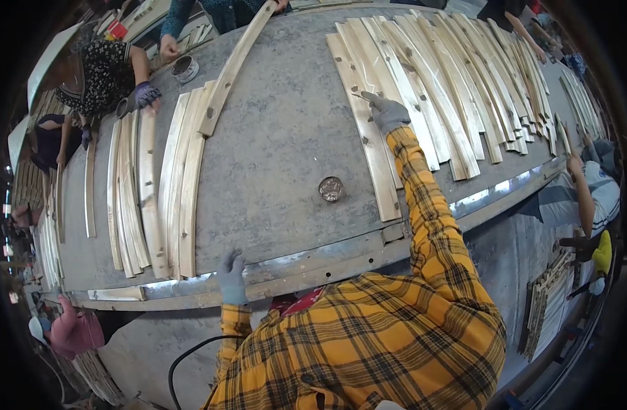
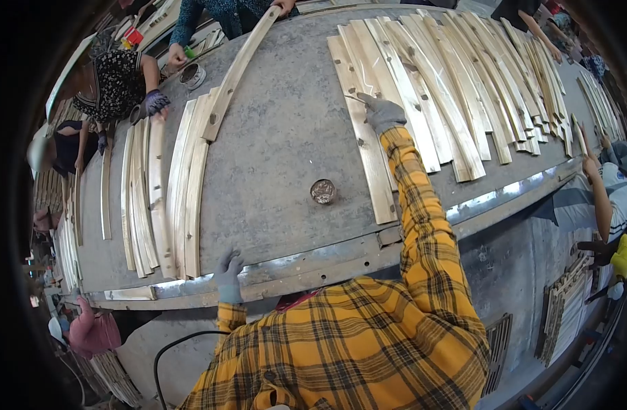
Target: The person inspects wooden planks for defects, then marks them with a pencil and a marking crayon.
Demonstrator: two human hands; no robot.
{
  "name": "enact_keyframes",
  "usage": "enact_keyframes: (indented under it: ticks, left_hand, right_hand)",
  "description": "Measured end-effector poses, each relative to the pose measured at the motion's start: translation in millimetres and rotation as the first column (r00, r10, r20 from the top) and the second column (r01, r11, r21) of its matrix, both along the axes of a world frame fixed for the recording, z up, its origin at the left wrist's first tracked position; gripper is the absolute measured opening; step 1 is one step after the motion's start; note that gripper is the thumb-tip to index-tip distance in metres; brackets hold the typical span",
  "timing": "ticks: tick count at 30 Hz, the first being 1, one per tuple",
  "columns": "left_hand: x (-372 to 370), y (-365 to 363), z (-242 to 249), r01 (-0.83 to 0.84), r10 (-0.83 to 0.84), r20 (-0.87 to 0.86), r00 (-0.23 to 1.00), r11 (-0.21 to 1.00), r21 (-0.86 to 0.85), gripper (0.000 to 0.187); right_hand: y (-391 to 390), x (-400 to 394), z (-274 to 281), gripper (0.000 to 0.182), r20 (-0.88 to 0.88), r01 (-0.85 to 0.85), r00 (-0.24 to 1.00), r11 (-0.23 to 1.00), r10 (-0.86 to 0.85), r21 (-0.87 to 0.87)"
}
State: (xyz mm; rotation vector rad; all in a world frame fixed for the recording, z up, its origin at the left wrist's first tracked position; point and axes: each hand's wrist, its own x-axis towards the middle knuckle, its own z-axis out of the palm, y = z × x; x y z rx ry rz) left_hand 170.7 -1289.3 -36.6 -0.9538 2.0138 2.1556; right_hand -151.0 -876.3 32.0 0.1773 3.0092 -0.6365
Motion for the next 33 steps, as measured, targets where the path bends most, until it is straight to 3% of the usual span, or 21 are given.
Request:
enact_keyframes:
  ticks: [2, 4, 6, 8, 10, 14, 17, 18, 19, 22, 26, 28, 29, 30, 32, 33]
  left_hand:
    - [17, -12, -10, -0.041, 0.044, 0.036, 0.998, 0.996, -0.082, 0.038]
    - [29, -18, -8, -0.158, 0.163, 0.076, 0.984, 0.985, -0.072, 0.037]
    - [40, -21, -15, -0.142, 0.152, 0.089, 0.984, 0.983, -0.114, 0.036]
    - [46, -21, -19, -0.127, 0.142, 0.094, 0.985, 0.981, -0.150, 0.036]
    - [49, -18, -21, -0.062, 0.085, 0.076, 0.993, 0.963, -0.263, 0.036]
    - [36, -6, -15, -0.026, 0.041, 0.047, 0.998, 0.961, -0.276, 0.035]
    - [25, 4, -17, -0.018, 0.028, 0.036, 0.999, 0.967, -0.252, 0.034]
    - [20, 9, -12, 0.066, -0.067, 0.010, 0.998, 0.929, -0.365, 0.034]
    - [14, 15, -5, 0.142, -0.164, -0.005, 0.986, 0.868, -0.475, 0.033]
    - [-1, 36, 20, 0.172, -0.203, -0.012, 0.979, 0.861, -0.478, 0.033]
    - [-15, 54, 32, 0.244, -0.331, -0.101, 0.938, 0.838, -0.488, 0.030]
    - [-28, 71, 47, 0.326, -0.342, -0.174, 0.924, 0.939, -0.112, 0.029]
    - [-37, 78, 62, 0.355, -0.345, -0.154, 0.926, 0.934, 0.045, 0.029]
    - [-45, 85, 79, 0.370, -0.349, -0.131, 0.928, 0.906, 0.205, 0.030]
    - [-64, 91, 105, 0.420, -0.425, -0.094, 0.901, 0.793, 0.441, 0.045]
    - [-68, 94, 111, 0.414, -0.416, -0.097, 0.904, 0.796, 0.441, 0.045]
  right_hand:
    - [1, -13, -8, 0.035, -0.059, -0.154, 0.980, 0.919, 0.188, 0.362]
    - [-4, -19, -14, 0.039, -0.072, -0.098, 0.988, 0.922, 0.134, 0.374]
    - [-13, -20, -13, 0.045, -0.083, -0.037, 0.994, 0.921, 0.075, 0.387]
    - [-32, -5, 7, 0.057, 0.182, 0.108, 0.970, 0.957, -0.160, 0.269]
    - [-44, 26, 15, 0.060, 0.157, 0.113, 0.974, 0.954, -0.161, 0.279]
    - [-48, 46, 5, 0.063, 0.142, 0.163, 0.968, 0.950, -0.205, 0.266]
    - [-47, 59, 25, 0.070, 0.223, 0.147, 0.958, 0.975, -0.183, 0.169]
    - [-49, 67, 28, 0.075, 0.271, 0.119, 0.950, 0.982, -0.155, 0.146]
    - [-52, 78, 28, 0.080, 0.284, 0.127, 0.941, 0.972, -0.181, 0.199]
    - [-61, 126, 29, 0.086, 0.337, 0.207, 0.893, 0.937, -0.298, 0.281]
    - [-47, 156, 6, 0.076, 0.255, 0.232, 0.918, 0.932, -0.305, 0.279]
    - [-32, 148, 9, 0.073, 0.076, 0.116, 0.989, 0.988, -0.125, 0.104]
    - [-22, 145, 7, 0.070, 0.039, 0.056, 0.998, 0.991, -0.052, -0.121]
    - [-28, 140, 17, 0.070, 0.038, 0.050, 0.998, 0.991, -0.046, -0.123]
    - [-46, 139, 53, 0.071, 0.127, 0.060, 0.992, 0.812, 0.017, -0.581]
    - [-64, 142, 59, 0.070, 0.108, 0.075, 0.994, 0.714, 0.000, -0.696]
